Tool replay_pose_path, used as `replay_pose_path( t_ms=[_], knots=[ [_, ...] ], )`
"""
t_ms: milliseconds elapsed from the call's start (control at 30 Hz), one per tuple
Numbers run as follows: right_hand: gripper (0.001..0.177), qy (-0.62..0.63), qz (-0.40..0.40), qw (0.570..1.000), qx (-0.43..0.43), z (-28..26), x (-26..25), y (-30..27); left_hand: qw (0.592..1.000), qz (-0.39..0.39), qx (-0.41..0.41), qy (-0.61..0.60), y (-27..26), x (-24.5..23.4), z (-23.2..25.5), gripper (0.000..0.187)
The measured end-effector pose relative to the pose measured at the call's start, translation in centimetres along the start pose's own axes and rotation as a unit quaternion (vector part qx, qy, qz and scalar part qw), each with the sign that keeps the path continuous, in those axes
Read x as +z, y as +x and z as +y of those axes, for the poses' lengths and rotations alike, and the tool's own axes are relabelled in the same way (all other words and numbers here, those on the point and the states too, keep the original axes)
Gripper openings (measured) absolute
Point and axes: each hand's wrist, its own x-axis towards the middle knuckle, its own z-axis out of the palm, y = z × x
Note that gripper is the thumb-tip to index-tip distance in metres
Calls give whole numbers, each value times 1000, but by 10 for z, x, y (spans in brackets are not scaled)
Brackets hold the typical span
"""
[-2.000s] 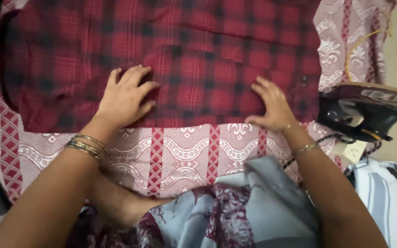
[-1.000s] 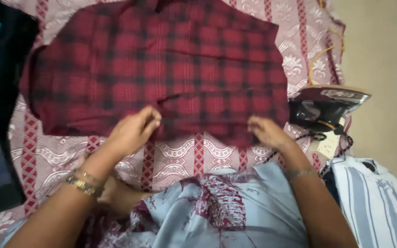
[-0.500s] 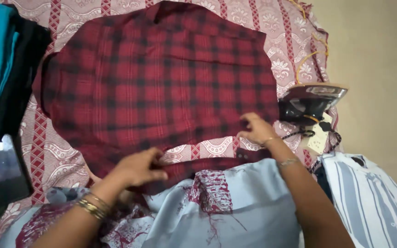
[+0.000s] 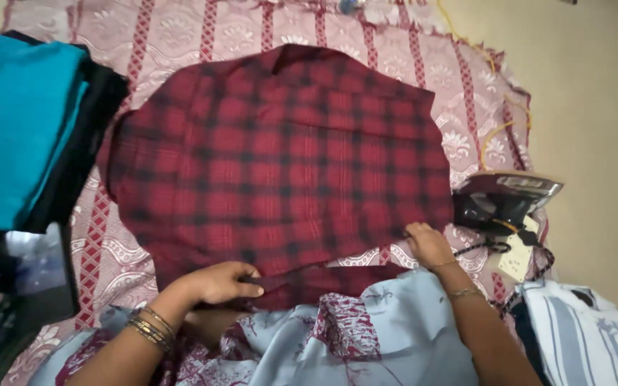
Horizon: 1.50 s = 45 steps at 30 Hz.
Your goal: Ironing a red and black checkered shirt on a mat on the floor.
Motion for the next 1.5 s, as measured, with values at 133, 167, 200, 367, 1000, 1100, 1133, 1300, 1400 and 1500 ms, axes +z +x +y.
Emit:
replay_pose_path(
  t_ms=[133,167,200,367,1000,1100,1133,1300,1400,1500],
  knots=[
    [13,48,-28,998,42,23,13,-13,1000,-11,13,10,-3,8,-17,54],
    [11,70,-99,990,76,38,25,-15,998,-39,1,44,2,11,-25,60],
    [11,91,-170,975,110,53,38,-17,995,-67,-12,77,7,13,-32,67],
    [13,66,-323,936,121,96,75,-21,988,-75,-73,116,-2,2,-20,89],
    [87,-6,46,999,18,-212,61,191,816,526,-196,138,106,-67,-23,82],
    [90,-34,45,993,107,-129,64,165,780,577,-214,114,101,-72,-34,82],
    [90,-38,44,992,113,-104,65,143,784,573,-209,114,100,-70,-33,82],
    [85,20,84,973,216,-3,73,39,775,594,-153,152,90,-54,-26,82],
    [72,150,176,948,217,37,84,-11,769,578,-77,261,109,-24,-37,77],
    [49,371,243,825,350,101,115,-34,779,543,-12,313,117,3,-26,72]
  ],
)
